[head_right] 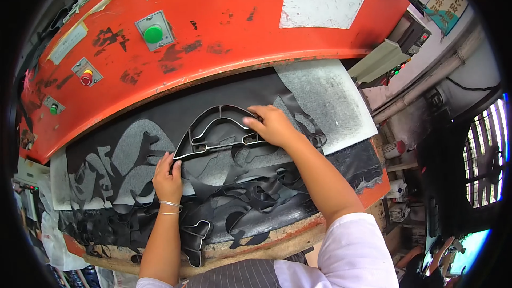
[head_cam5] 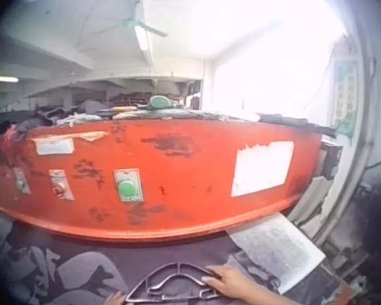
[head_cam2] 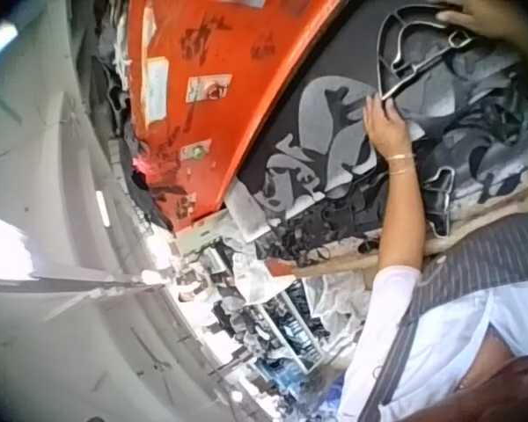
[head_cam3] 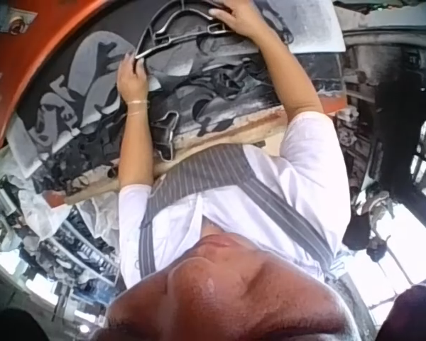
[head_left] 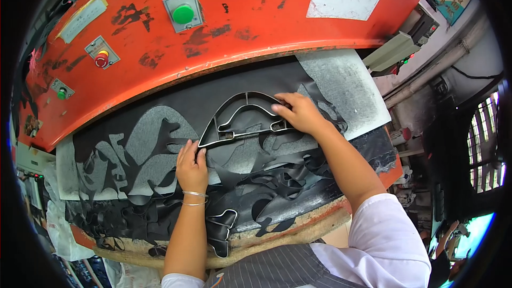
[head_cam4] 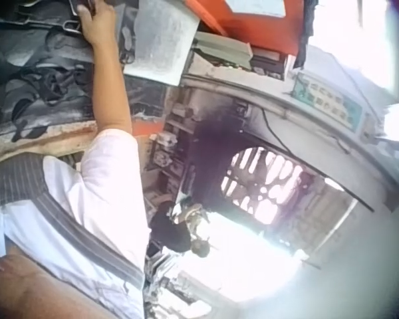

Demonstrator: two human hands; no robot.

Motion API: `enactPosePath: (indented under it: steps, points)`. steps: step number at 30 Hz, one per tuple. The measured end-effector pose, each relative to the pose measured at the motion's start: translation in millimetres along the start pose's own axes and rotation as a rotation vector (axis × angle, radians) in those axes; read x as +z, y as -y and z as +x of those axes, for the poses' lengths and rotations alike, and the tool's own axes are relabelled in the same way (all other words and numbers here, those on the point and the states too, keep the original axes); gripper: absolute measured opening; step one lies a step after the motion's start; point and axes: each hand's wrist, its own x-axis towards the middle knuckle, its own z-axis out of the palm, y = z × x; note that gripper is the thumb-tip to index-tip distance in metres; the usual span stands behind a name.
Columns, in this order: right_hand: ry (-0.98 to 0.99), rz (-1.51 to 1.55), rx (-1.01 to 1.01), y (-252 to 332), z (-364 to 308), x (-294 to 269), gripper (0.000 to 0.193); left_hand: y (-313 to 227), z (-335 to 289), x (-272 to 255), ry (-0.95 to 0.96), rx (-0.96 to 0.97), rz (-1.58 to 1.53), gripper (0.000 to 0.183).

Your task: Operating a hydraulic press to die-cut shoe components from black synthetic material.

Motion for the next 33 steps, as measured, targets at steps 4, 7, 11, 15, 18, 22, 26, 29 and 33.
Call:
enactPosePath:
  steps: [4, 7, 11, 15, 18, 22, 26, 29, 33]
  points:
    - [0.073, -0.042, -0.152, -28, -52, -26, 0.07, 0, -2, 2, -0.022, 0.021, 0.043, 0.021]
    - [0.044, -0.142, -0.151, -34, -60, -25, 0.063, -5, 3, -3, -0.019, 0.033, 0.057, 0.02]
    - [0.01, -0.185, -0.236, -46, -51, -28, 0.053, -6, 1, 5, -0.06, -0.047, -0.072, 0.018]
    - [-0.046, -0.142, -0.314, -54, -52, -29, 0.052, -6, -5, 6, -0.042, -0.104, -0.092, 0.019]
    - [-0.058, -0.144, -0.36, -55, -50, -33, 0.051, -12, -6, 6, -0.034, -0.086, -0.042, 0.019]
    - [-0.042, -0.15, -0.404, -55, -44, -37, 0.052, -9, -4, 7, -0.027, -0.055, -0.046, 0.019]
    - [-0.014, -0.128, -0.377, -53, -43, -39, 0.053, -27, 4, 5, 0.0, -0.121, -0.074, 0.017]
    - [-0.012, -0.138, -0.312, -51, -45, -36, 0.052, -54, 28, -2, -0.065, 0.026, -0.091, 0.019]
    - [-0.002, -0.127, -0.357, -53, -44, -38, 0.045, -86, 86, 3, 0.381, 0.615, 0.077, 0.025]
